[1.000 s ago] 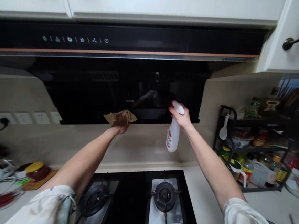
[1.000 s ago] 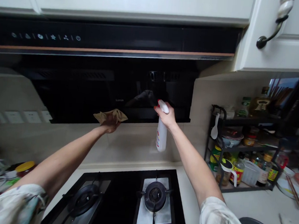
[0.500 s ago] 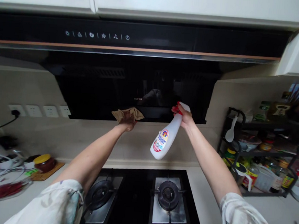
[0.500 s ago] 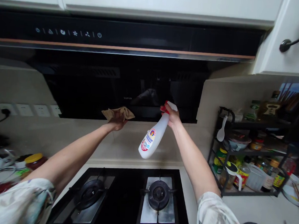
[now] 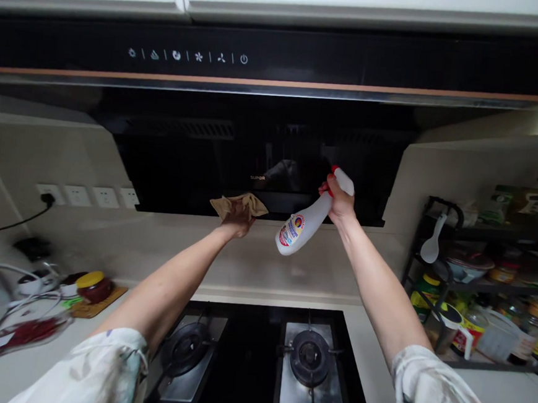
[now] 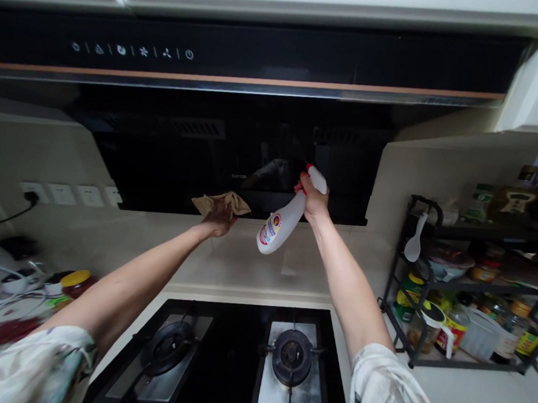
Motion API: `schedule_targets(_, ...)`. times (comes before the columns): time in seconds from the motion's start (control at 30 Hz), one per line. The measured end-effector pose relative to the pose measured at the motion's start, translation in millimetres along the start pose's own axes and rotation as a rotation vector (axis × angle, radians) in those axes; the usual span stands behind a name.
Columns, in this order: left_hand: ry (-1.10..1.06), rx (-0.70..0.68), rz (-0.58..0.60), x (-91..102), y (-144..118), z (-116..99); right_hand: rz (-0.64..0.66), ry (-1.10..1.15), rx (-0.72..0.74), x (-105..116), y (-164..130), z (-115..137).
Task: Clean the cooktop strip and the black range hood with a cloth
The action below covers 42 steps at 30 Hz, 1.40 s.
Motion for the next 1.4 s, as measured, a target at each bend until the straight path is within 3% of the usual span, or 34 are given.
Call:
schedule_targets(0.13, 0.016, 0.017, 0.005, 2.5, -4, -4, -0.071, 0.028, 0.029, 1, -3, 1)
schedule_targets(0.37, 0.057, 0.018, 0.022, 5.9, -8, -6, 0.014, -0.114, 0.026, 1, -23, 10)
schedule_targets(0.57, 0.032, -0.006, 0.015, 4.0, -6, -4, -0.144, -0.058, 0.155, 28, 0, 34)
schedule_targets(0.7, 0.016, 0.008, 0.001, 1.8, -4, -3, -0.213, -0.046, 0.198, 37, 6, 35)
schedule_targets(0.9, 0.02, -0.023, -0.017, 0.3, -2, -3, -0.152, -0.164, 0.188, 18, -15, 23)
schedule_targets(1.13, -0.018, 0.014, 0.026, 7.1, -12, -10, -0.065, -0.226, 0.229, -6, -22, 41)
schedule_targets(1.4, 0.005, 0.014, 0.027, 9.4, -15, -12, -0.296, -0.241, 0.276, 35, 18, 34)
Point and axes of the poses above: each hand's wrist, its own y-axis towards the middle knuckle, its own x-axis out of the back of the hand, z = x × y, the point moved 2 cm from there along y, towards the middle knuckle, and after that the axes turned 12 degrees about -y, right-handed, at the moved point
